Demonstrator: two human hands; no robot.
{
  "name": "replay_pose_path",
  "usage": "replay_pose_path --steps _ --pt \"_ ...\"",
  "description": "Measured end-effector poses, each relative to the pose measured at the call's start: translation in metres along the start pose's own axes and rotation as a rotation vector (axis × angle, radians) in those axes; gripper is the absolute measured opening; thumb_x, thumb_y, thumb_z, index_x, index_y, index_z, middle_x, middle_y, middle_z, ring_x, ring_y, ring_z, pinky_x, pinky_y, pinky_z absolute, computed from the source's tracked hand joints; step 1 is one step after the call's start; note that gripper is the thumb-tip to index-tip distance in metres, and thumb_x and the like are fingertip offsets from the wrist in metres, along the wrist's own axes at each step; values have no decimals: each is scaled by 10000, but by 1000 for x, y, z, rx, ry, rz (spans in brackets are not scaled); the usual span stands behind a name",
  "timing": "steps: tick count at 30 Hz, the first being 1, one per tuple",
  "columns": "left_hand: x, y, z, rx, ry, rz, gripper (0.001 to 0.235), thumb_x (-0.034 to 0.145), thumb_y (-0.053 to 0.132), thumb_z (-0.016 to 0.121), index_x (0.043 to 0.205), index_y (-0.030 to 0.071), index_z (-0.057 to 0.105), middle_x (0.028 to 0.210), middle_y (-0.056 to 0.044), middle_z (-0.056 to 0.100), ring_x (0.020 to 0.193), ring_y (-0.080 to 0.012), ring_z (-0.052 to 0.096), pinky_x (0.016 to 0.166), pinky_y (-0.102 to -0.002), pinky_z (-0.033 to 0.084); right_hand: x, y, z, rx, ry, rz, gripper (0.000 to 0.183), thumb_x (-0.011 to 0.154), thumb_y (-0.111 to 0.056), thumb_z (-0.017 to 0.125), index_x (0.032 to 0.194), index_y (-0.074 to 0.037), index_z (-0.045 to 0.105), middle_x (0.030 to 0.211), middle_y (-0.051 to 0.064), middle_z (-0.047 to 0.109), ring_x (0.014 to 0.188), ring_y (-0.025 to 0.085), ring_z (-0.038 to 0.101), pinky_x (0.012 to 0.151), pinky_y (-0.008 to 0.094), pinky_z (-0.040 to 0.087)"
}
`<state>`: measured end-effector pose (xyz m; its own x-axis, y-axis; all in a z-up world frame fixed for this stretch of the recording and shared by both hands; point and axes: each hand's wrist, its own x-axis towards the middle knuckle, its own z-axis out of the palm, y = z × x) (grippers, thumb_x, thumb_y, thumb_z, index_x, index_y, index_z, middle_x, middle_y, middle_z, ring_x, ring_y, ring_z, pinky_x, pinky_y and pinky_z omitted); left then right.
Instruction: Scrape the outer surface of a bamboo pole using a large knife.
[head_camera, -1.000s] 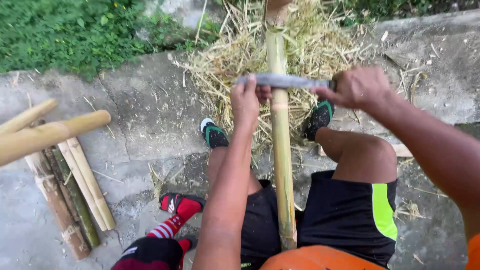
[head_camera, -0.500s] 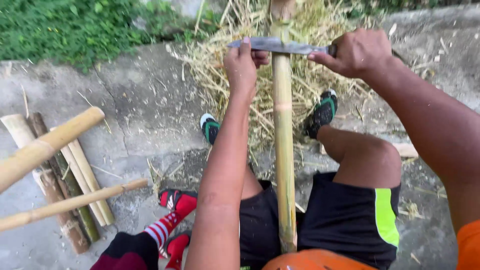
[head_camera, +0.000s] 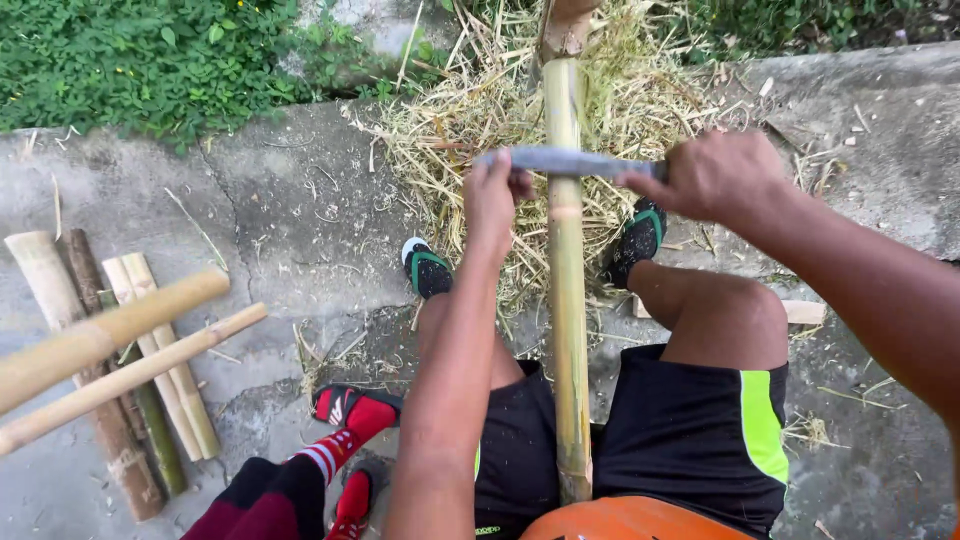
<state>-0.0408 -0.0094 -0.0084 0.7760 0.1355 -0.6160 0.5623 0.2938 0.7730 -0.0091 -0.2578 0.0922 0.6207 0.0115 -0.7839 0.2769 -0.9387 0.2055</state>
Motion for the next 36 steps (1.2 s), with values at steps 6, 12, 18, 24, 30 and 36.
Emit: replay_pose_path --steps 6,12,18,24,30,36 --pt "26 -5 14 -39 12 73 351 1088 242 408 944 23 642 727 -55 672 584 -143 647 555 -301 572 23 15 -11 -66 178 -20 904 918 -905 197 774 -159 686 514 -39 381 415 62 267 398 267 303" --pt "108 29 28 -81 9 88 350 1074 234 418 916 21 647 700 -76 672 552 -153 651 546 -328 598 70 17 -43 -2 310 21 990 943 -892 213 726 -76 730 545 2 463 446 90 413 425 280 332" --pt "93 27 25 194 -20 104 485 1094 387 460 922 -15 669 689 -99 652 576 -223 610 544 -396 536 77 6 -32 124 324 51 951 942 -881 231 854 -95 758 660 118 639 561 196 634 441 355 472" --pt "-114 -52 29 510 -237 -54 1101 738 361 821 1506 2 118 1338 -287 510 1055 -343 674 947 -551 549 55 -9 -4 227 341 20 944 951 -886 224 873 -106 750 693 132 643 627 220 614 532 406 496" --pt "-106 -82 24 354 -111 -73 488 760 148 737 1168 -1 515 865 -103 678 587 -222 690 519 -364 621 8 -23 23 325 212 -1 969 954 -894 202 847 -96 742 644 106 655 647 215 715 573 451 589" --pt "-106 -82 20 160 -172 -119 523 733 175 759 1149 -43 531 812 -106 637 523 -190 651 427 -310 568 -32 -19 38 194 198 -47 884 917 -882 222 920 -153 724 602 94 647 580 220 700 546 429 588"
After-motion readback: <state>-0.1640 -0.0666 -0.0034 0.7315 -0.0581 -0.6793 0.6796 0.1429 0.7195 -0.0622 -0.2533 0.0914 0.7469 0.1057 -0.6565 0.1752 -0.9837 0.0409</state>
